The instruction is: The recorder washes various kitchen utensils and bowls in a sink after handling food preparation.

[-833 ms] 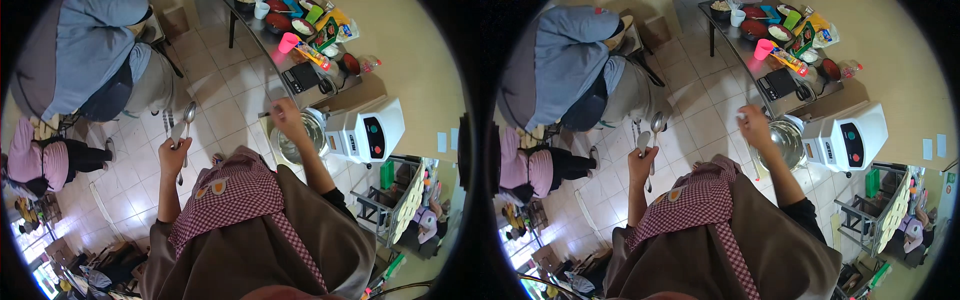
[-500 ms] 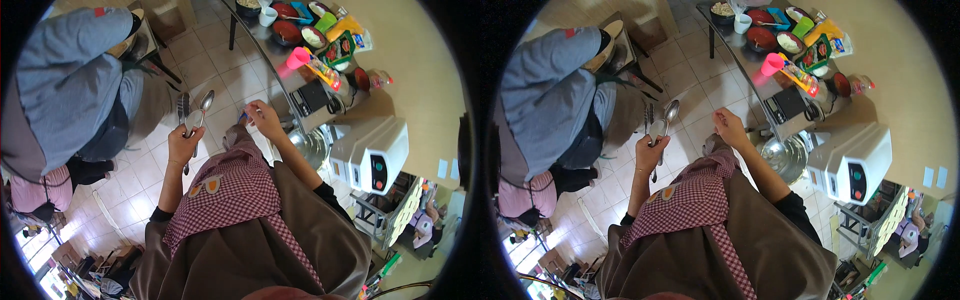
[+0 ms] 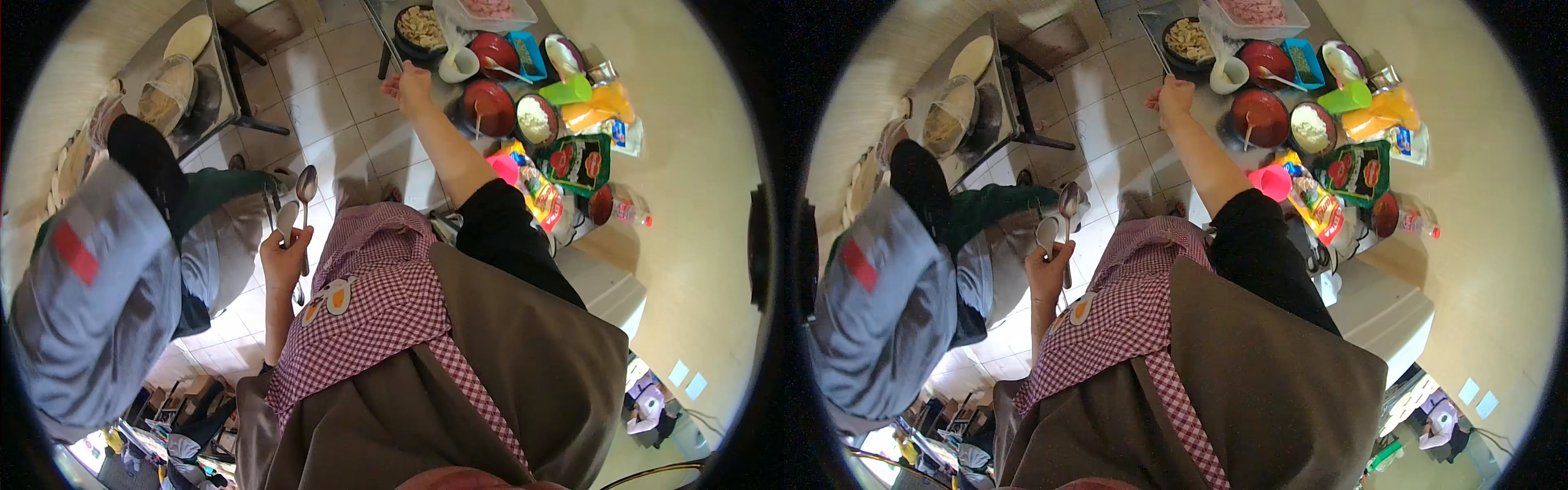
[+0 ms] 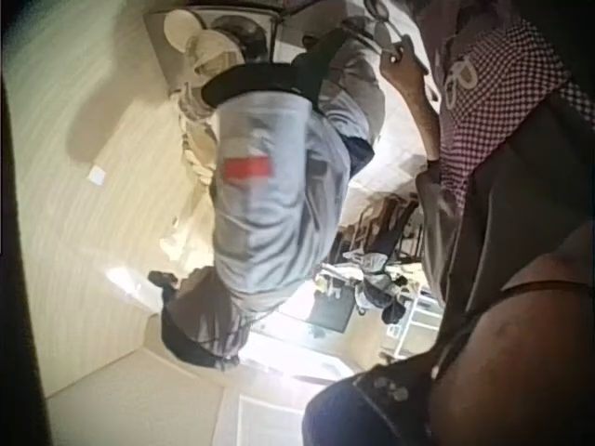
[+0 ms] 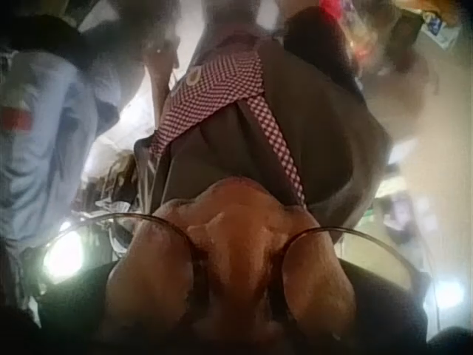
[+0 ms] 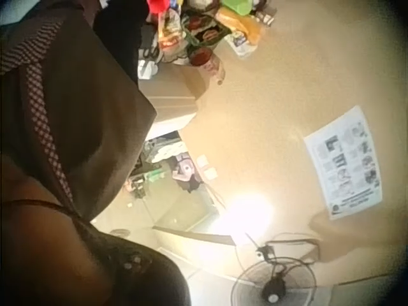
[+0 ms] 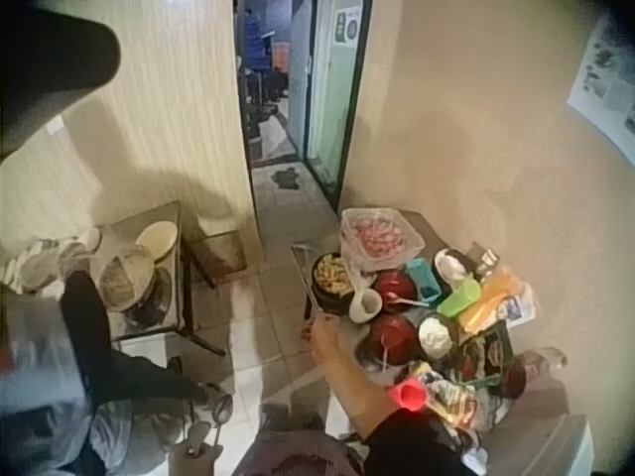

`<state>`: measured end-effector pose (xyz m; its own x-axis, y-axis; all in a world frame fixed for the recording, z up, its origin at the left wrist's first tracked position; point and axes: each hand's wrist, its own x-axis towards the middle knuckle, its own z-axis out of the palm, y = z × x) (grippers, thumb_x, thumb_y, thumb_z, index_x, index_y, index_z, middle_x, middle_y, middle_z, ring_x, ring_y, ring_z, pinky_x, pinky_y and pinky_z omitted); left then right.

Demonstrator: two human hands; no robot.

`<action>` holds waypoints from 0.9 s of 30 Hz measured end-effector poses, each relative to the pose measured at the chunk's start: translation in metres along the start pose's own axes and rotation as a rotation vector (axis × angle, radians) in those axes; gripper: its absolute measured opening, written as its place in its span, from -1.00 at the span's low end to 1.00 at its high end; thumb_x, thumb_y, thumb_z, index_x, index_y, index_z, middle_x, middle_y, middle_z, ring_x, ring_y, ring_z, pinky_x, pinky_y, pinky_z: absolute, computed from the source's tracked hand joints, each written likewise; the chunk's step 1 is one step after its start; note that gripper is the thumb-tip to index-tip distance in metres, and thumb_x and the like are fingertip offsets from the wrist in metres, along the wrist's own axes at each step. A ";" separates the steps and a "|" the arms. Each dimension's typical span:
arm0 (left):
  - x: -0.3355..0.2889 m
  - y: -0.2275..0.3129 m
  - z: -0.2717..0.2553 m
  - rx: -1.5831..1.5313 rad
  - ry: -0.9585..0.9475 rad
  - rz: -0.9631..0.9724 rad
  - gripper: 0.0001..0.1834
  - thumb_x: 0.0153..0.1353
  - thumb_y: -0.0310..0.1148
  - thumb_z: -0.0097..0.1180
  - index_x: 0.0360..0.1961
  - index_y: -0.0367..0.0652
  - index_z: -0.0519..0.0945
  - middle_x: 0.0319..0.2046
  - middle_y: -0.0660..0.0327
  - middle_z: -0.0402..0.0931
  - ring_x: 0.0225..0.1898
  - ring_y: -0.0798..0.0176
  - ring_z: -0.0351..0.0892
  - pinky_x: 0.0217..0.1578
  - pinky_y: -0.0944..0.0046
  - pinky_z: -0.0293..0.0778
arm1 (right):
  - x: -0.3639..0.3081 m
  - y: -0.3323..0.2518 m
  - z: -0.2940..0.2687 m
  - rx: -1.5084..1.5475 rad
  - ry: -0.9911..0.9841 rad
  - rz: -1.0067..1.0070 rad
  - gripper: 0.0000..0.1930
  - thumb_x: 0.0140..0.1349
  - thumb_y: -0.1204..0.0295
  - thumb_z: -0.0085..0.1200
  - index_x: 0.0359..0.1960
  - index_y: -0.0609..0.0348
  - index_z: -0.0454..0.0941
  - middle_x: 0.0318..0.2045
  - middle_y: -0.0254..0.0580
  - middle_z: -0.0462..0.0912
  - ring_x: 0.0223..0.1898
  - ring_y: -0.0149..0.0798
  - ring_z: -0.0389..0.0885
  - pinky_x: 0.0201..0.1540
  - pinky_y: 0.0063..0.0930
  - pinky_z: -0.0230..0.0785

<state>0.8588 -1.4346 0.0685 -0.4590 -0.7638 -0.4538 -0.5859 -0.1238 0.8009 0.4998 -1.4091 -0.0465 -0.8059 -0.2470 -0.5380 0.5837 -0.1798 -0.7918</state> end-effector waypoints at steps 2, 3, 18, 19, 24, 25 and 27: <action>0.025 -0.005 0.004 -0.013 -0.027 -0.003 -0.77 -0.01 -0.33 0.32 -0.56 -0.26 0.55 -0.67 0.38 0.41 -0.63 0.54 0.28 -0.60 0.48 0.17 | 0.028 -0.004 0.008 -0.040 0.032 -0.080 -0.62 0.29 0.30 -0.14 -0.10 0.29 -0.01 -0.51 -0.02 0.41 -0.65 -0.15 0.51 -0.64 -0.27 0.48; 0.036 0.001 0.005 -0.029 -0.031 -0.014 -0.77 -0.01 -0.33 0.32 -0.56 -0.26 0.56 -0.67 0.37 0.42 -0.63 0.54 0.28 -0.60 0.48 0.17 | 0.038 -0.003 0.013 -0.040 0.038 -0.078 -0.62 0.29 0.30 -0.14 -0.10 0.29 -0.01 -0.51 -0.02 0.41 -0.65 -0.15 0.51 -0.64 -0.27 0.48; 0.168 0.071 0.003 -0.192 -0.061 -0.074 -0.83 0.03 -0.40 0.30 -0.53 -0.25 0.55 -0.63 0.39 0.45 -0.57 0.56 0.33 -0.51 0.51 0.23 | 0.120 -0.006 0.041 0.023 0.388 0.024 -0.66 0.28 0.39 -0.21 -0.13 0.27 -0.10 -0.58 0.05 0.44 -0.72 -0.08 0.51 -0.72 -0.23 0.47; 0.176 0.072 0.005 -0.216 -0.048 -0.074 -0.82 0.03 -0.40 0.30 -0.54 -0.25 0.55 -0.63 0.39 0.46 -0.57 0.56 0.33 -0.51 0.50 0.24 | 0.123 -0.008 0.040 0.040 0.407 0.050 -0.66 0.29 0.38 -0.21 -0.12 0.27 -0.10 -0.58 0.04 0.44 -0.72 -0.09 0.50 -0.72 -0.23 0.47; 0.201 0.086 0.018 -0.246 -0.029 -0.123 -0.81 0.03 -0.40 0.29 -0.56 -0.27 0.54 -0.63 0.38 0.46 -0.57 0.55 0.34 -0.54 0.50 0.24 | 0.116 -0.032 0.047 0.044 0.451 0.168 -0.79 0.27 0.40 -0.29 -0.18 0.31 0.22 -0.53 -0.02 0.47 -0.58 -0.15 0.52 -0.50 -0.21 0.54; 0.209 0.090 0.022 -0.254 -0.034 -0.132 -0.81 0.03 -0.40 0.29 -0.56 -0.27 0.54 -0.63 0.38 0.46 -0.57 0.55 0.34 -0.54 0.50 0.24 | 0.115 -0.034 0.045 0.038 0.450 0.187 -0.77 0.26 0.45 -0.31 -0.13 0.33 0.22 -0.52 -0.02 0.47 -0.55 -0.15 0.54 -0.48 -0.22 0.55; 0.224 0.100 0.029 -0.118 -0.020 -0.165 -0.79 0.01 -0.38 0.30 -0.56 -0.29 0.54 -0.62 0.36 0.46 -0.56 0.52 0.36 -0.52 0.48 0.25 | 0.111 -0.043 0.046 -0.012 0.491 0.198 -0.76 0.26 0.47 -0.31 -0.10 0.33 0.22 -0.51 -0.02 0.47 -0.55 -0.16 0.54 -0.48 -0.23 0.55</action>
<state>0.6784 -1.6002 0.0355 -0.3771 -0.7142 -0.5897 -0.5729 -0.3205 0.7544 0.3897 -1.4725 -0.0590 -0.6337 0.2002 -0.7472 0.7303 -0.1636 -0.6632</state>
